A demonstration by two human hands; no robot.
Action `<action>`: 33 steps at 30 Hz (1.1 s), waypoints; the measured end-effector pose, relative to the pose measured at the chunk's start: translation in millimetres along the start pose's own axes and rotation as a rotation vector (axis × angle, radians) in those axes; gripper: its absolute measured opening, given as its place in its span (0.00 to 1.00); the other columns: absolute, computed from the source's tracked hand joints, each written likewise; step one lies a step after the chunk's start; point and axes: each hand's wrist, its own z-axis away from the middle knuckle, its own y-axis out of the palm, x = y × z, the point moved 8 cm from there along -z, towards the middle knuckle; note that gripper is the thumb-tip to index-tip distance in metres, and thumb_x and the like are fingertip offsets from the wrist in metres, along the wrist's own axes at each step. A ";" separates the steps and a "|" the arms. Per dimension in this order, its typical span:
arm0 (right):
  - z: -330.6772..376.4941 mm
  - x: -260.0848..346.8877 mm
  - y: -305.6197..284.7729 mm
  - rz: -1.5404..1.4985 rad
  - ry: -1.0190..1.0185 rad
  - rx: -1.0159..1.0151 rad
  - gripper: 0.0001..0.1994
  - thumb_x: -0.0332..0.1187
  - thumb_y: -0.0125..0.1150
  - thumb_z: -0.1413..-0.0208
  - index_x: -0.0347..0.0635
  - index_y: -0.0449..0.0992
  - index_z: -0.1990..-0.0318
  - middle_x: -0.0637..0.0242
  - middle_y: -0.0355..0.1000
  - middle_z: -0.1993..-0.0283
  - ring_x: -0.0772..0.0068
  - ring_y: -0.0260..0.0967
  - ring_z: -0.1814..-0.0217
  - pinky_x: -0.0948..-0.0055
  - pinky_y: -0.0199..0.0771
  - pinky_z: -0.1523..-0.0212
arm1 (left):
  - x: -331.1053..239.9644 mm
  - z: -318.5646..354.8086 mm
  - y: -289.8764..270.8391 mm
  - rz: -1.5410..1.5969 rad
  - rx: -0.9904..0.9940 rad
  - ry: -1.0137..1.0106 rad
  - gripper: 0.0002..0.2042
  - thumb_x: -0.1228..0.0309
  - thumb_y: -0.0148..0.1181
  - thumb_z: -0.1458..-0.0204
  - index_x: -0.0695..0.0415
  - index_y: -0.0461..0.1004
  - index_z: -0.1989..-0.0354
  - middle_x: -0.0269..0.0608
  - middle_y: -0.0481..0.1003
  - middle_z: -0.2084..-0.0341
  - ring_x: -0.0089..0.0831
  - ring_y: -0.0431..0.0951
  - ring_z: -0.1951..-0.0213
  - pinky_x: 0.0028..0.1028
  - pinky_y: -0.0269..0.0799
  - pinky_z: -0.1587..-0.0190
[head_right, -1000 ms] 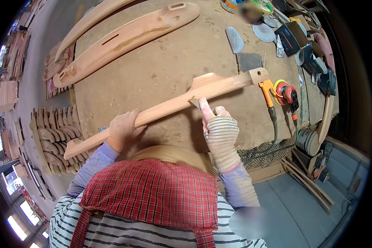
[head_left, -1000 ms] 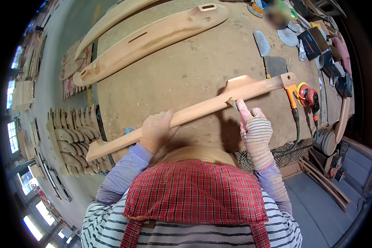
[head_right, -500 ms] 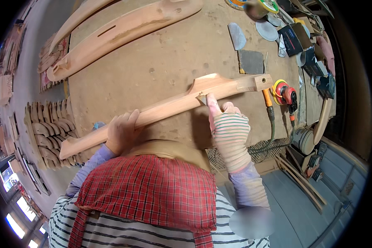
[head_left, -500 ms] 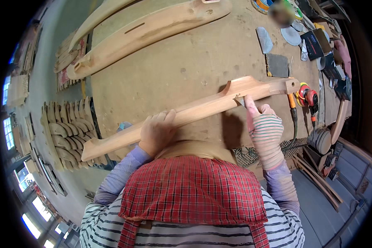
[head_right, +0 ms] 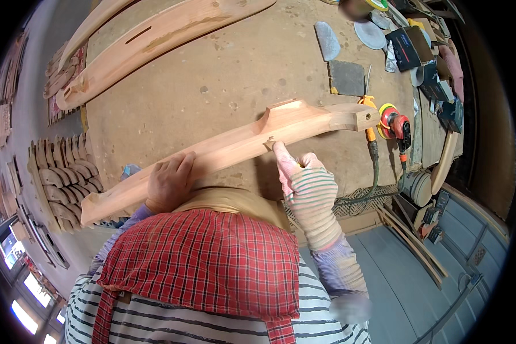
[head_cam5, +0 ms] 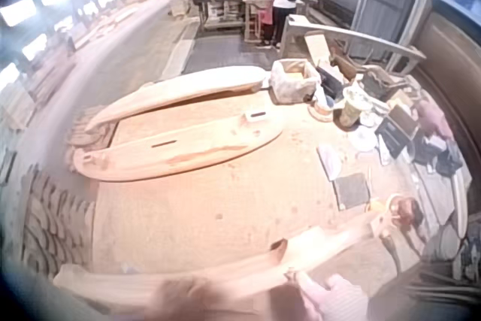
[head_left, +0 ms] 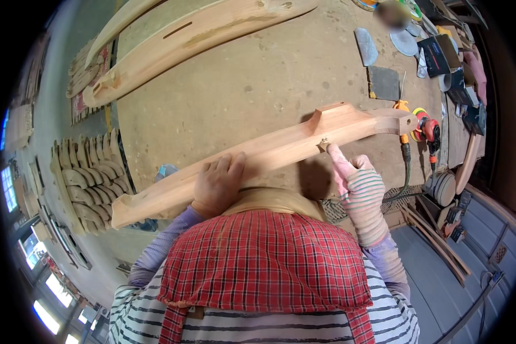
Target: The person applies glue into slots on curved wood pieces, uses a small scraper to remove excess material, and smooths the wood surfaces using both hand sandpaper and an electric power sander.
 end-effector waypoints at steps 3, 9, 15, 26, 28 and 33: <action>2.4 0.1 16.6 0.026 0.022 0.038 0.29 0.22 0.64 0.57 0.56 0.77 0.44 0.65 0.65 0.76 0.69 0.66 0.78 0.72 0.68 0.77 | 2.0 -1.5 0.9 0.005 0.009 -0.013 0.27 0.67 0.63 0.57 0.53 0.66 0.45 0.39 0.74 0.58 0.34 0.77 0.55 0.35 0.68 0.55; 17.5 -3.2 24.1 -0.065 0.014 0.014 0.29 0.23 0.64 0.57 0.55 0.76 0.43 0.66 0.64 0.79 0.69 0.66 0.78 0.72 0.68 0.77 | 2.0 -1.3 4.5 0.002 0.055 -0.043 0.32 0.61 0.69 0.61 0.53 0.65 0.44 0.40 0.74 0.55 0.34 0.76 0.53 0.36 0.68 0.54; 8.8 9.0 20.5 0.123 -0.052 0.013 0.24 0.27 0.65 0.53 0.53 0.77 0.45 0.66 0.64 0.79 0.69 0.67 0.79 0.72 0.67 0.79 | 3.2 -0.5 5.4 -0.002 0.063 -0.015 0.40 0.52 0.74 0.67 0.55 0.65 0.43 0.42 0.73 0.53 0.37 0.75 0.52 0.37 0.68 0.53; 10.9 5.4 21.6 -0.095 -0.015 0.056 0.26 0.28 0.64 0.52 0.52 0.74 0.42 0.67 0.64 0.77 0.67 0.65 0.79 0.69 0.70 0.77 | 9.1 -8.5 6.7 0.059 0.171 -0.121 0.25 0.64 0.62 0.52 0.54 0.68 0.43 0.44 0.76 0.54 0.45 0.76 0.56 0.40 0.69 0.56; 13.3 -7.5 16.6 -0.094 0.005 -0.036 0.25 0.29 0.65 0.52 0.52 0.75 0.43 0.67 0.65 0.76 0.68 0.65 0.79 0.69 0.69 0.76 | 10.7 -8.5 8.4 0.017 0.188 -0.136 0.25 0.63 0.62 0.52 0.54 0.69 0.44 0.43 0.76 0.55 0.44 0.77 0.58 0.39 0.70 0.57; 10.4 -65.3 -1.3 -0.138 0.189 -0.312 0.25 0.24 0.61 0.48 0.49 0.73 0.40 0.68 0.65 0.75 0.73 0.65 0.73 0.74 0.68 0.72 | 7.4 -6.2 1.2 -0.043 0.065 -0.073 0.21 0.64 0.59 0.52 0.53 0.71 0.47 0.39 0.76 0.57 0.38 0.77 0.59 0.35 0.70 0.59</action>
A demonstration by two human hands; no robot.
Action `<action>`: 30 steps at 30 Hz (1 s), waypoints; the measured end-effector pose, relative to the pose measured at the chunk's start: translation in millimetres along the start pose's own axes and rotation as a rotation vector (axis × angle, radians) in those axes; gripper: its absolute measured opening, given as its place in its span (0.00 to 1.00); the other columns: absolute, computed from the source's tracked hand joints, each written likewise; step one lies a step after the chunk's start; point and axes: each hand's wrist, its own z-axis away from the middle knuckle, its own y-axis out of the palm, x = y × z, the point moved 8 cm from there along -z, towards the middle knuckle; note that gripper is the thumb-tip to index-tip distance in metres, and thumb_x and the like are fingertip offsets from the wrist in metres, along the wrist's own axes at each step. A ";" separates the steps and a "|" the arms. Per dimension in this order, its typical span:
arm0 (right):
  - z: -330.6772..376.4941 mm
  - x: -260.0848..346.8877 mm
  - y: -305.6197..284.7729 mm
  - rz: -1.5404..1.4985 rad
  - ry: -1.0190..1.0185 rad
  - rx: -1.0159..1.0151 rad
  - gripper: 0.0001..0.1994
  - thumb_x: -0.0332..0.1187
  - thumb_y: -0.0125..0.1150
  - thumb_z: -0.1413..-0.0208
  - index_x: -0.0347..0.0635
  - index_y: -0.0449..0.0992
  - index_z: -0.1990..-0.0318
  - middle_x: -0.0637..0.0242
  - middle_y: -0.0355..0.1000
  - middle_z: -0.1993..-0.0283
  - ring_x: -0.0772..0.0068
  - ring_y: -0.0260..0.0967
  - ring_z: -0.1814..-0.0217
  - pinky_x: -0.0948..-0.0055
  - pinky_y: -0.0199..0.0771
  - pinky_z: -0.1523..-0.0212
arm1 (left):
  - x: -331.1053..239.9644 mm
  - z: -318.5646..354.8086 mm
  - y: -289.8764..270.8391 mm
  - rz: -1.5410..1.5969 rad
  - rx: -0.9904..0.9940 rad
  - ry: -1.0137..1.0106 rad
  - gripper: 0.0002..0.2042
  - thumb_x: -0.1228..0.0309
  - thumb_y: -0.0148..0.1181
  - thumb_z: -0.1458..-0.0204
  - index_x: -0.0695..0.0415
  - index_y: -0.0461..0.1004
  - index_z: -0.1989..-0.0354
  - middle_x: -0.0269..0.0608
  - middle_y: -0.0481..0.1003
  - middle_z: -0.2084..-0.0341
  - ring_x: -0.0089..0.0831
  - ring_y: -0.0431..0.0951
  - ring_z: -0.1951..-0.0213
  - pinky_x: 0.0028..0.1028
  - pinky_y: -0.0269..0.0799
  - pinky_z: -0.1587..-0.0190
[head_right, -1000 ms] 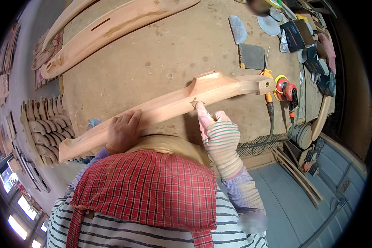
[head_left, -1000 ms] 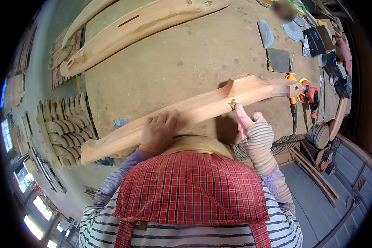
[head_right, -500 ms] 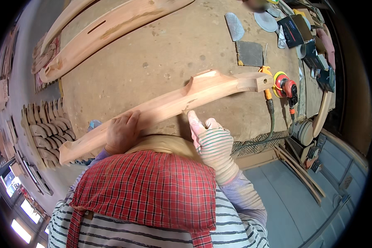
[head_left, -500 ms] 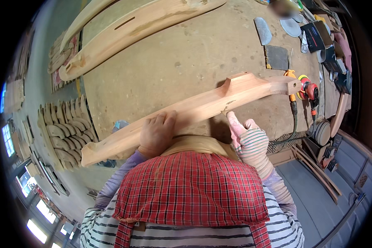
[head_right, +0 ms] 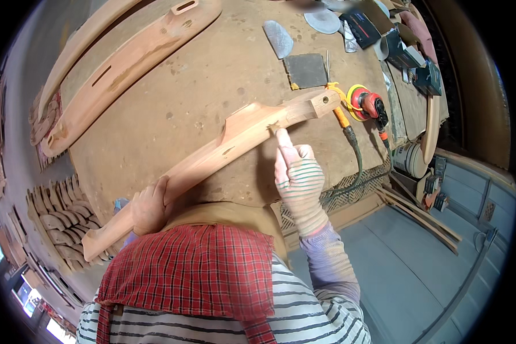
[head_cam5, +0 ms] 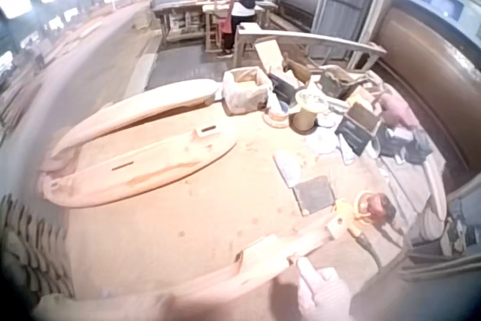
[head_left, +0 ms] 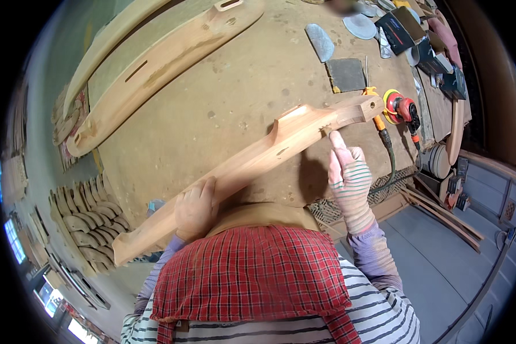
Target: The person applies glue into slots on curved wood pieces, uses a small scraper to remove excess material, and smooths the wood surfaces using both hand sandpaper and an electric power sander.
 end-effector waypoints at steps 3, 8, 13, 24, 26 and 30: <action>8.4 -18.7 14.0 0.083 -0.008 -0.060 0.28 0.24 0.62 0.49 0.51 0.71 0.37 0.68 0.65 0.75 0.71 0.64 0.77 0.71 0.67 0.75 | -0.7 -1.3 -1.6 -0.007 -0.009 0.016 0.22 0.64 0.60 0.52 0.52 0.71 0.46 0.39 0.76 0.57 0.37 0.77 0.60 0.35 0.70 0.59; 20.1 -8.5 23.7 0.065 -0.019 -0.004 0.29 0.26 0.62 0.50 0.50 0.70 0.37 0.68 0.64 0.76 0.71 0.63 0.80 0.72 0.67 0.77 | -1.9 -1.7 -1.6 -0.005 -0.005 0.036 0.24 0.64 0.61 0.52 0.53 0.70 0.45 0.40 0.76 0.56 0.37 0.77 0.58 0.35 0.70 0.58; 5.1 -9.6 12.8 0.028 -0.025 -0.109 0.30 0.24 0.62 0.50 0.50 0.69 0.36 0.68 0.66 0.76 0.72 0.65 0.76 0.72 0.68 0.76 | 1.7 0.3 -1.4 -0.009 0.042 0.006 0.25 0.63 0.61 0.53 0.54 0.70 0.45 0.41 0.76 0.56 0.37 0.77 0.57 0.35 0.69 0.58; 6.5 -19.0 16.5 0.202 0.008 -0.004 0.28 0.27 0.63 0.48 0.49 0.70 0.37 0.67 0.63 0.77 0.69 0.63 0.79 0.68 0.67 0.77 | -2.0 -3.0 -1.6 -0.002 0.104 0.007 0.25 0.64 0.62 0.53 0.54 0.70 0.44 0.41 0.76 0.57 0.39 0.77 0.57 0.36 0.69 0.56; 18.0 -4.7 24.4 0.133 -0.058 0.077 0.31 0.26 0.63 0.50 0.52 0.68 0.35 0.69 0.64 0.77 0.68 0.64 0.79 0.67 0.67 0.77 | -4.6 -2.9 -6.5 0.007 -0.001 0.049 0.23 0.64 0.61 0.52 0.53 0.70 0.45 0.41 0.76 0.58 0.39 0.77 0.59 0.37 0.70 0.59; 6.6 12.7 16.3 0.058 -0.338 -0.253 0.27 0.26 0.61 0.47 0.45 0.68 0.38 0.61 0.67 0.68 0.60 0.67 0.68 0.62 0.68 0.69 | 23.1 15.9 23.6 0.151 0.057 -0.078 0.21 0.64 0.57 0.49 0.53 0.70 0.45 0.42 0.76 0.62 0.39 0.77 0.65 0.38 0.70 0.66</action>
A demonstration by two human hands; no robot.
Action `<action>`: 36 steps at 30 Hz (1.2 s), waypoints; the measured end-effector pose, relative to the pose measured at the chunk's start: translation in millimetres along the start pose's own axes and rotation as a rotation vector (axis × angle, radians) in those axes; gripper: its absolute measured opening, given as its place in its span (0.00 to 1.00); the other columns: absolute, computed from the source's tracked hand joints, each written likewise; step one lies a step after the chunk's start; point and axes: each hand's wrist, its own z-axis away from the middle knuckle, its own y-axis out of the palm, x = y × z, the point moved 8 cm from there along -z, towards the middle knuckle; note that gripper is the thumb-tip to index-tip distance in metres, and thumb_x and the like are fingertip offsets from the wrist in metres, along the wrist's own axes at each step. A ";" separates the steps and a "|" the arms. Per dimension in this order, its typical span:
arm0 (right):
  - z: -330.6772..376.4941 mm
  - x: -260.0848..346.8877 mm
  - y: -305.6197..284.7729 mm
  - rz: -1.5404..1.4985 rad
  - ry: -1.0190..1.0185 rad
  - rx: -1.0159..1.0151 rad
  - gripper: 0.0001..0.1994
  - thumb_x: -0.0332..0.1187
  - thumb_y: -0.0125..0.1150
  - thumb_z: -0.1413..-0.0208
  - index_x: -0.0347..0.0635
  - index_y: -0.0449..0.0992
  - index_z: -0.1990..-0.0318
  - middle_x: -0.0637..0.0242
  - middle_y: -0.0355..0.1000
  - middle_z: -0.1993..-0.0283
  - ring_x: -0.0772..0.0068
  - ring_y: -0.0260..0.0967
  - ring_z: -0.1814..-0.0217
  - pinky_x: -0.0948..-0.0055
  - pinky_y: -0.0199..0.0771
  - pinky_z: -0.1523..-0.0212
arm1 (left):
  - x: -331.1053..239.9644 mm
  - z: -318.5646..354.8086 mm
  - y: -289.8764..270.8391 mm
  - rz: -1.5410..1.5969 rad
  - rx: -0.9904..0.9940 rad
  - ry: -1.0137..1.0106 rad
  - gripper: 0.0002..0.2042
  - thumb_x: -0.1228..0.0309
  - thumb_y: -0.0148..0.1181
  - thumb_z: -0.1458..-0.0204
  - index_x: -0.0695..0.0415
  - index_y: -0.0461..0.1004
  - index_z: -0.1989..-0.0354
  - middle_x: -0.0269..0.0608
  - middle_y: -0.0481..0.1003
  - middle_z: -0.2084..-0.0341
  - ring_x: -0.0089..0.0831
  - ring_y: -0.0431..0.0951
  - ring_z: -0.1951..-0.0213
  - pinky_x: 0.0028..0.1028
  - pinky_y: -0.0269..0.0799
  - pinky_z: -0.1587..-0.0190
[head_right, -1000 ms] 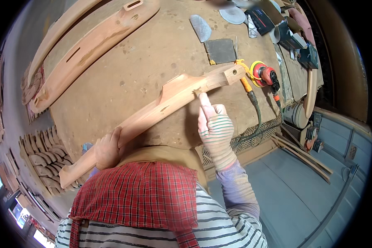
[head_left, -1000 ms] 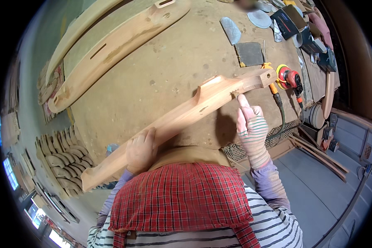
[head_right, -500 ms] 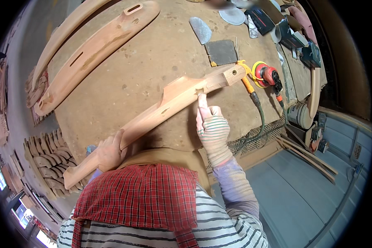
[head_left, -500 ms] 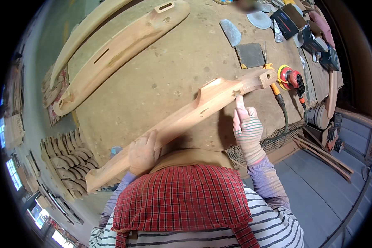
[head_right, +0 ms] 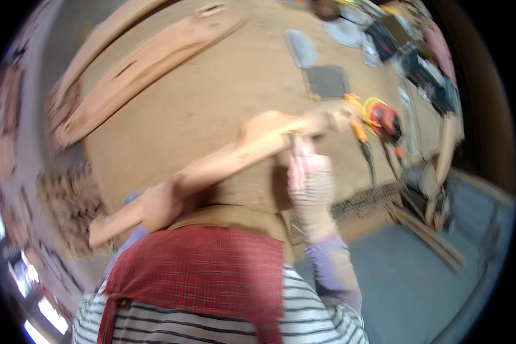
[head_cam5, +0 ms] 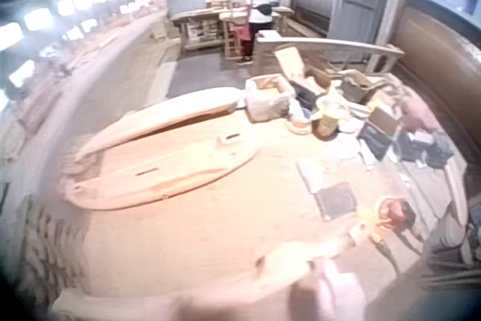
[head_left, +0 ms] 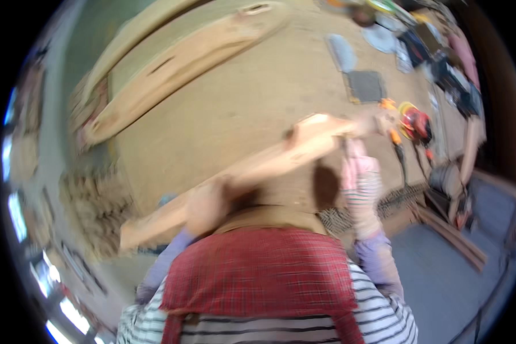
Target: The person applies glue into slots on curved wood pieces, uses a small scraper to remove excess material, and smooths the wood surfaces using both hand sandpaper and an electric power sander.
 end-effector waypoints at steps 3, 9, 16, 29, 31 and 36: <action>20.3 -63.3 34.3 -1.409 0.965 -0.225 0.25 0.35 0.52 0.35 0.33 0.60 0.34 0.62 0.63 0.34 0.68 0.63 0.38 0.73 0.67 0.37 | -6.4 15.2 -9.4 -0.175 -0.317 0.172 0.16 0.66 0.52 0.45 0.53 0.73 0.48 0.39 0.74 0.69 0.34 0.75 0.67 0.35 0.71 0.68; 22.8 -92.4 44.2 -1.193 0.625 0.220 0.22 0.29 0.44 0.33 0.33 0.61 0.34 0.60 0.57 0.31 0.83 0.63 0.59 0.85 0.66 0.60 | -27.0 -3.2 -32.4 -0.018 -0.189 0.123 0.17 0.69 0.50 0.47 0.50 0.71 0.47 0.41 0.76 0.65 0.39 0.78 0.59 0.36 0.71 0.54; 24.2 21.7 55.7 -0.563 0.115 0.391 0.31 0.18 0.43 0.44 0.42 0.58 0.30 0.57 0.53 0.27 0.83 0.54 0.73 0.87 0.63 0.71 | -32.1 -0.7 -25.3 -0.071 -0.208 0.075 0.16 0.67 0.50 0.46 0.49 0.71 0.48 0.39 0.76 0.67 0.37 0.78 0.61 0.35 0.71 0.55; 48.0 59.9 14.0 -0.956 0.516 0.351 0.23 0.31 0.44 0.32 0.43 0.59 0.31 0.65 0.71 0.48 0.81 0.66 0.58 0.83 0.66 0.65 | -14.4 -17.2 -28.6 0.035 -0.125 0.119 0.22 0.58 0.63 0.53 0.48 0.72 0.49 0.42 0.78 0.64 0.42 0.79 0.61 0.41 0.73 0.59; 56.4 62.1 1.5 -0.962 0.583 0.342 0.21 0.30 0.46 0.33 0.42 0.63 0.33 0.66 0.72 0.53 0.81 0.67 0.60 0.83 0.67 0.64 | 11.2 -28.8 -32.6 0.117 0.060 0.093 0.27 0.50 0.67 0.58 0.48 0.72 0.49 0.48 0.79 0.63 0.49 0.79 0.60 0.46 0.72 0.58; 106.9 40.4 -29.0 -0.804 0.628 0.245 0.18 0.30 0.50 0.34 0.39 0.69 0.39 0.67 0.73 0.63 0.80 0.69 0.65 0.79 0.70 0.61 | 12.1 -49.5 -16.9 0.305 0.393 0.190 0.35 0.49 0.72 0.61 0.53 0.71 0.44 0.52 0.78 0.58 0.48 0.77 0.53 0.40 0.71 0.51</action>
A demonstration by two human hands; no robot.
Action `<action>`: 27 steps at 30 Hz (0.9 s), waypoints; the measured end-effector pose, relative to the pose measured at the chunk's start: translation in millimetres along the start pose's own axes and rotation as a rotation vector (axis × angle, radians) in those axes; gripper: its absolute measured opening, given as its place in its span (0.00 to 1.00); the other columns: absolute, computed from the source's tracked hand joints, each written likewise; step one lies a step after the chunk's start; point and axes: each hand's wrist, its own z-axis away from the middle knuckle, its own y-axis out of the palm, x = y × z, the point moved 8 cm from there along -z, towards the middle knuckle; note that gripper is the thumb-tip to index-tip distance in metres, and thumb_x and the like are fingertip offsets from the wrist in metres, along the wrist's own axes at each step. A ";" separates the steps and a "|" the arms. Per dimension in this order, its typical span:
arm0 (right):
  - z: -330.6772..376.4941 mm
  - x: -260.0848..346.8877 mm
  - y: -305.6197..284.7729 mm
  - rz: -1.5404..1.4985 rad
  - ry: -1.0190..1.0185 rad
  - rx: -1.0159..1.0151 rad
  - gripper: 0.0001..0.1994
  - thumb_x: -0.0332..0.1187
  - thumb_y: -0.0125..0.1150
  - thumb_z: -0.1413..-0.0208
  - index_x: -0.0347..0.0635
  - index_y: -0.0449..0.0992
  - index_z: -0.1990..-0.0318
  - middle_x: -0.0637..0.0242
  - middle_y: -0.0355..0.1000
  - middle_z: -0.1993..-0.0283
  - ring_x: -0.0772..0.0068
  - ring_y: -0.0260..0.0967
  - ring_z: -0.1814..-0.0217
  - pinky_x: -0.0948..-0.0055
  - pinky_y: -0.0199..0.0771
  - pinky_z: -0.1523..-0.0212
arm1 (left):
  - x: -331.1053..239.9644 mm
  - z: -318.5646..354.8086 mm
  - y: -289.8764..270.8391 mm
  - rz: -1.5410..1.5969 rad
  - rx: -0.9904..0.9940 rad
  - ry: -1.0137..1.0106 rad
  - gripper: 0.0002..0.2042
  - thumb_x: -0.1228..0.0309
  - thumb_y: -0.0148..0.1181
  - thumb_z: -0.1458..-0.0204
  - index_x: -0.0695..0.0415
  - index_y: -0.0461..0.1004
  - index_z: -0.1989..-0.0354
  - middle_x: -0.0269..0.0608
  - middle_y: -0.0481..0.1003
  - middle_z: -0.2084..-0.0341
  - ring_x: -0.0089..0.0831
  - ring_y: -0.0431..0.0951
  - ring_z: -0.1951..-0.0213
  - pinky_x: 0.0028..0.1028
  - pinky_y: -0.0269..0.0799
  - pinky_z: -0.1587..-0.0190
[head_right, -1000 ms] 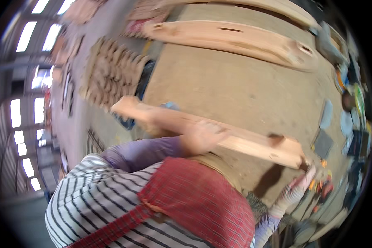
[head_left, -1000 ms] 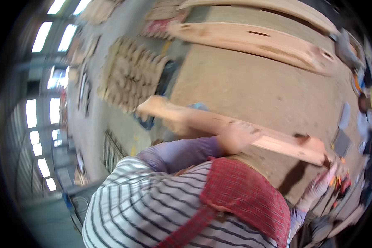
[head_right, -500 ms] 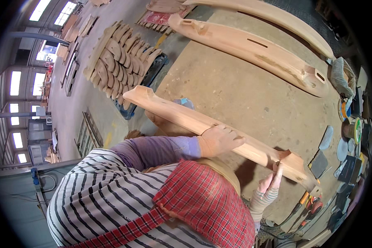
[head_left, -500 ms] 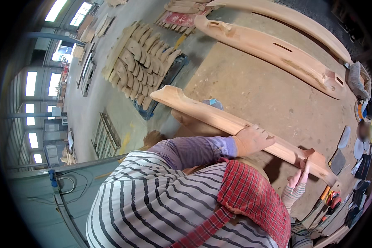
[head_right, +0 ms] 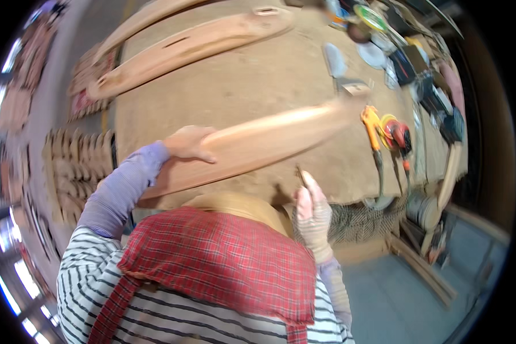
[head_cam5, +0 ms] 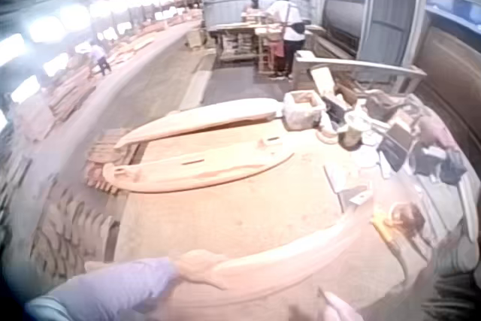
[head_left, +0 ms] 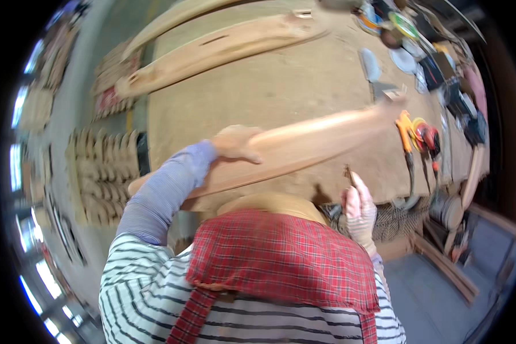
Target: The person applies glue into slots on curved wood pieces, uses a small scraper to remove excess material, and smooths the wood surfaces using both hand sandpaper and an electric power sander.
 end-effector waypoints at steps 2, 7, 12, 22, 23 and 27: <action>8.2 -6.6 0.0 -0.093 0.156 -0.023 0.16 0.30 0.51 0.35 0.39 0.70 0.40 0.69 0.71 0.65 0.80 0.69 0.64 0.78 0.71 0.61 | 2.8 -17.5 -1.3 0.083 0.103 0.006 0.34 0.51 0.73 0.61 0.56 0.72 0.45 0.51 0.78 0.57 0.45 0.77 0.53 0.37 0.71 0.49; 13.7 -25.0 8.1 -0.202 0.257 0.064 0.14 0.30 0.52 0.35 0.37 0.73 0.44 0.70 0.71 0.66 0.82 0.68 0.65 0.80 0.70 0.61 | -4.2 -48.4 18.2 0.258 0.375 -0.097 0.33 0.54 0.73 0.56 0.58 0.71 0.43 0.45 0.77 0.54 0.35 0.75 0.51 0.34 0.69 0.47; -8.0 -38.4 15.8 -0.049 0.229 0.060 0.14 0.31 0.52 0.35 0.37 0.73 0.44 0.66 0.73 0.63 0.78 0.69 0.62 0.77 0.72 0.58 | 27.8 -57.3 21.1 0.355 0.244 -0.080 0.30 0.56 0.67 0.48 0.57 0.68 0.39 0.43 0.77 0.52 0.30 0.74 0.50 0.32 0.68 0.45; -60.5 -33.0 57.3 -0.311 0.276 0.139 0.12 0.34 0.49 0.33 0.40 0.69 0.47 0.68 0.74 0.65 0.83 0.66 0.68 0.81 0.70 0.63 | -1.7 -19.8 4.3 -0.309 -0.735 0.095 0.23 0.59 0.62 0.48 0.53 0.70 0.45 0.46 0.70 0.49 0.46 0.67 0.45 0.43 0.59 0.42; -67.9 -24.0 64.7 -0.251 0.181 0.117 0.11 0.35 0.49 0.33 0.39 0.70 0.50 0.69 0.74 0.67 0.80 0.69 0.66 0.78 0.71 0.62 | -10.7 -17.3 7.1 -0.297 -0.780 0.099 0.22 0.61 0.63 0.48 0.54 0.71 0.45 0.47 0.70 0.49 0.46 0.67 0.45 0.42 0.59 0.41; -92.2 -15.0 95.2 0.012 -0.037 0.055 0.10 0.37 0.57 0.40 0.42 0.79 0.58 0.53 0.68 0.43 0.53 0.64 0.43 0.60 0.64 0.41 | -62.4 -22.5 33.1 0.382 -0.550 0.197 0.18 0.68 0.59 0.43 0.57 0.71 0.45 0.43 0.71 0.48 0.36 0.69 0.45 0.36 0.63 0.41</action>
